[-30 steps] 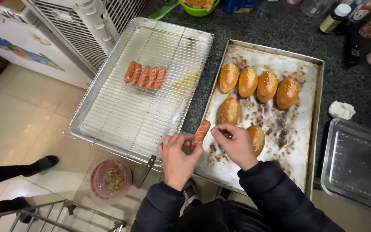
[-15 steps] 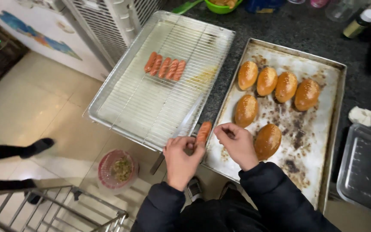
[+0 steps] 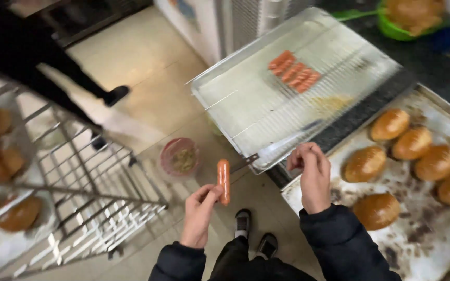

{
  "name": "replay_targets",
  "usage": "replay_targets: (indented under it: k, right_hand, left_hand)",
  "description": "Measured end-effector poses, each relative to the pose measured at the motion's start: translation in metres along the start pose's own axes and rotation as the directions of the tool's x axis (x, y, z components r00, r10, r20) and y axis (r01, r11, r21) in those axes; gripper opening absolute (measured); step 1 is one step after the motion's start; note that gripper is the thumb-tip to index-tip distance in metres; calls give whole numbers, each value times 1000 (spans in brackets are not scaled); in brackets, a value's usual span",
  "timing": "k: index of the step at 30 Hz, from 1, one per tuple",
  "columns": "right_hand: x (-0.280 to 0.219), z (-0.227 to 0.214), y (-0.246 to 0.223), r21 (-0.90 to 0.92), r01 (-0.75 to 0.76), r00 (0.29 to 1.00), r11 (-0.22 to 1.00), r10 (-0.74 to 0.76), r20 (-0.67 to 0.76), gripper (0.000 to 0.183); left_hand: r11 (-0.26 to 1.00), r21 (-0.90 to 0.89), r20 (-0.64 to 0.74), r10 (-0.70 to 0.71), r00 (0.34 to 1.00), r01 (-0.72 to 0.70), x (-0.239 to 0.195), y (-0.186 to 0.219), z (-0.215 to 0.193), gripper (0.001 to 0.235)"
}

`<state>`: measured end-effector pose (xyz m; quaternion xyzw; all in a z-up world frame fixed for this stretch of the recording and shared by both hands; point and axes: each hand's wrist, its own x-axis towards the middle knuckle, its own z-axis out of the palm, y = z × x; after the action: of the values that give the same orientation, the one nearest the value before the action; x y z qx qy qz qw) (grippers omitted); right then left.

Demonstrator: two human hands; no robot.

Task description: The person assembles hot dogs by placing cooked sausages into sliced buns on a baking tray. They then use a squeeze bottle to apply a white sauce in a zigzag pattern over each hot dog.

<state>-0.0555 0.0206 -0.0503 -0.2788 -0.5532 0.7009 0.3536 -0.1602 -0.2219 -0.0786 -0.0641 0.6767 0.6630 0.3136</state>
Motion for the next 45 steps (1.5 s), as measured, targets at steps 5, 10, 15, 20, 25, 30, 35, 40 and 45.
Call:
replay_targets:
  k: [5, 10, 15, 20, 25, 30, 35, 40, 45]
  right_hand:
    - [-22, 61, -18, -25, 269, 958, 963, -265, 109, 35]
    - [-32, 127, 16, -361, 522, 853, 772, -465, 238, 23]
    - [-40, 170, 80, -793, 505, 798, 342, 164, 579, 25]
    - [-42, 179, 81, -755, 475, 850, 453, -14, 526, 23]
    - [-45, 141, 80, -807, 237, 950, 541, 43, 308, 32]
    - [-53, 48, 82, -532, -49, 998, 845, 59, 2, 20]
    - [-80, -83, 69, -519, -138, 957, 843, -21, -289, 16]
    - [-119, -224, 74, -421, -294, 794, 858, -26, -607, 25]
    - [-153, -341, 87, -270, -388, 671, 881, 69, -738, 23]
  left_hand:
    - [998, -13, -235, -57, 970, 55, -35, -18, -61, 24]
    - [995, -12, -364, -100, 926, 102, -47, -22, -110, 31]
    - [997, -33, -340, 48, 939, -63, -35, -32, -155, 18]
    - [996, 76, -299, 64, 952, -43, -17, -17, -182, 24]
    - [993, 114, -181, -8, 984, 30, -5, -2, -175, 25]
    - [974, 209, 0, 92, 996, -90, 22, -24, -146, 24]
    - [930, 325, 196, 109, 975, -169, 31, -38, -88, 19]
    - [832, 460, 346, 153, 925, -310, 31, -68, -20, 23]
    - [763, 503, 442, 178, 879, -407, 1, -83, 55, 28]
